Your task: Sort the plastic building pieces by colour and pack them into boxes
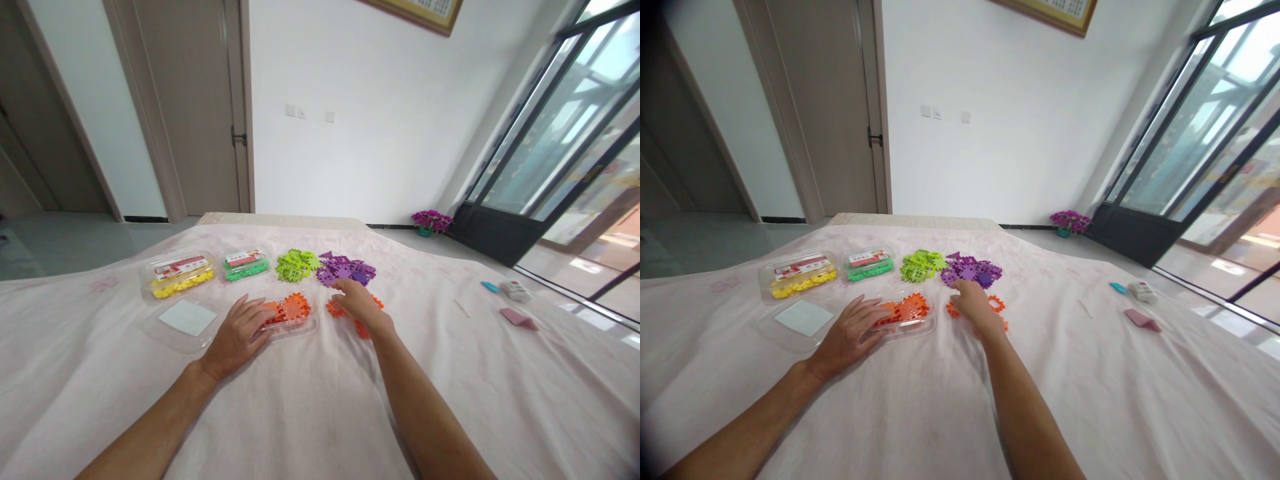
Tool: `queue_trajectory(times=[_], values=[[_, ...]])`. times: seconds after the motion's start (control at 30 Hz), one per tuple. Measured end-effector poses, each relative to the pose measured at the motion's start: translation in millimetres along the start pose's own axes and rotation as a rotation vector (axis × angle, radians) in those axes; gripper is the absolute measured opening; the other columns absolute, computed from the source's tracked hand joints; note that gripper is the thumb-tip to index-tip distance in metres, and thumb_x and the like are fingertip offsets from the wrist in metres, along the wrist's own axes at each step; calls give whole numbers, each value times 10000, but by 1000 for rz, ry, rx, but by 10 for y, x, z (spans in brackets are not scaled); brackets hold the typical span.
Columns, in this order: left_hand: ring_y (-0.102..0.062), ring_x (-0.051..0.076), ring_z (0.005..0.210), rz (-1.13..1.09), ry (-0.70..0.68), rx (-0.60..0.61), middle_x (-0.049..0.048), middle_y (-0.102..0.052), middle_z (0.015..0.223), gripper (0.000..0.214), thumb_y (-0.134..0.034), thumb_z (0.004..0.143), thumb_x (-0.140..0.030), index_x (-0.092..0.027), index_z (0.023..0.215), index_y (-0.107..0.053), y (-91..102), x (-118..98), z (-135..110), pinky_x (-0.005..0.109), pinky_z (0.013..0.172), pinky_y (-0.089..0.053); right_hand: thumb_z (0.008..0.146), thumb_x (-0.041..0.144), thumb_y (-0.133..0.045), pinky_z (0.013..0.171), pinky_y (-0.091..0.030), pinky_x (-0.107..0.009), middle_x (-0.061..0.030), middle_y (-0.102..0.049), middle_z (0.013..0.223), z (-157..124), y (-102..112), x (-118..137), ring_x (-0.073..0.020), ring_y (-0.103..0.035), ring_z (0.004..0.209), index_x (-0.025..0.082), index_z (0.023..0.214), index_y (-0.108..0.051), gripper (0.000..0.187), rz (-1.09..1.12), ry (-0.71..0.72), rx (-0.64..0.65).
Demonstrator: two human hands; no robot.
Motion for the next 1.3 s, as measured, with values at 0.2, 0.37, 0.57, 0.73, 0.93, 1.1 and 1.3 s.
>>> queue_trajectory(times=[0.2,0.37,0.57,0.73,0.93,1.1,1.3], values=[[-521,271,1304,37,-59,33,46,-683,1266,355,-556,919,-254,-263,1272,-599,2,-147,40,585,1190,-183,756,270,-739,875,-431,-306,-101,-723,1117,-3,-204,-200,-265,-618,1083,213,1165,-699,415,-240,-32,130],[-530,274,1302,14,-61,99,60,-671,1295,420,-549,918,-253,-254,1338,-562,-32,-160,42,606,1192,-138,716,235,-748,825,-429,-279,-98,-733,1081,34,-212,-121,-246,-641,1026,202,1133,-717,419,-226,11,93],[-552,272,1276,-13,-36,160,78,-647,1331,477,-563,900,-266,-251,1376,-536,-21,-162,65,614,1188,-120,810,297,-611,668,-416,-257,-40,-742,856,19,154,-229,-193,-663,804,220,865,-745,164,16,-189,-184],[-556,267,1270,-6,-52,151,82,-607,1382,498,-546,917,-289,-269,1411,-490,-17,-199,90,614,1187,-118,793,389,-606,562,-438,-233,-18,-685,709,47,64,-45,-141,-609,611,164,874,-713,262,539,-118,-293],[-526,248,1298,34,43,-78,125,-566,1409,592,-569,903,-302,-228,1458,-378,153,-65,59,548,1189,-214,777,405,-632,368,-370,-191,38,-554,541,10,-384,416,-85,-471,411,138,834,-677,277,900,-80,-44],[-493,270,1323,68,76,-189,151,-541,1410,644,-616,877,-360,-202,1447,-361,264,14,26,552,1176,-248,780,295,-695,501,-510,-209,-7,-680,725,-22,-571,723,-106,-615,557,135,1017,-687,286,1106,-44,148],[-405,286,1398,97,11,-66,102,-519,1461,533,-576,911,-352,-251,1417,-442,148,-57,44,582,1190,-187,839,214,-615,532,-540,-233,-56,-713,871,53,-549,590,-149,-691,662,123,1142,-651,318,1005,-57,49]])
Point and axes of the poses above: each hand's wrist, its own z-axis towards the middle knuckle, its own y-axis out of the back of the hand, x = y × z, the point moved 9 cm from there along z, towards the middle knuckle
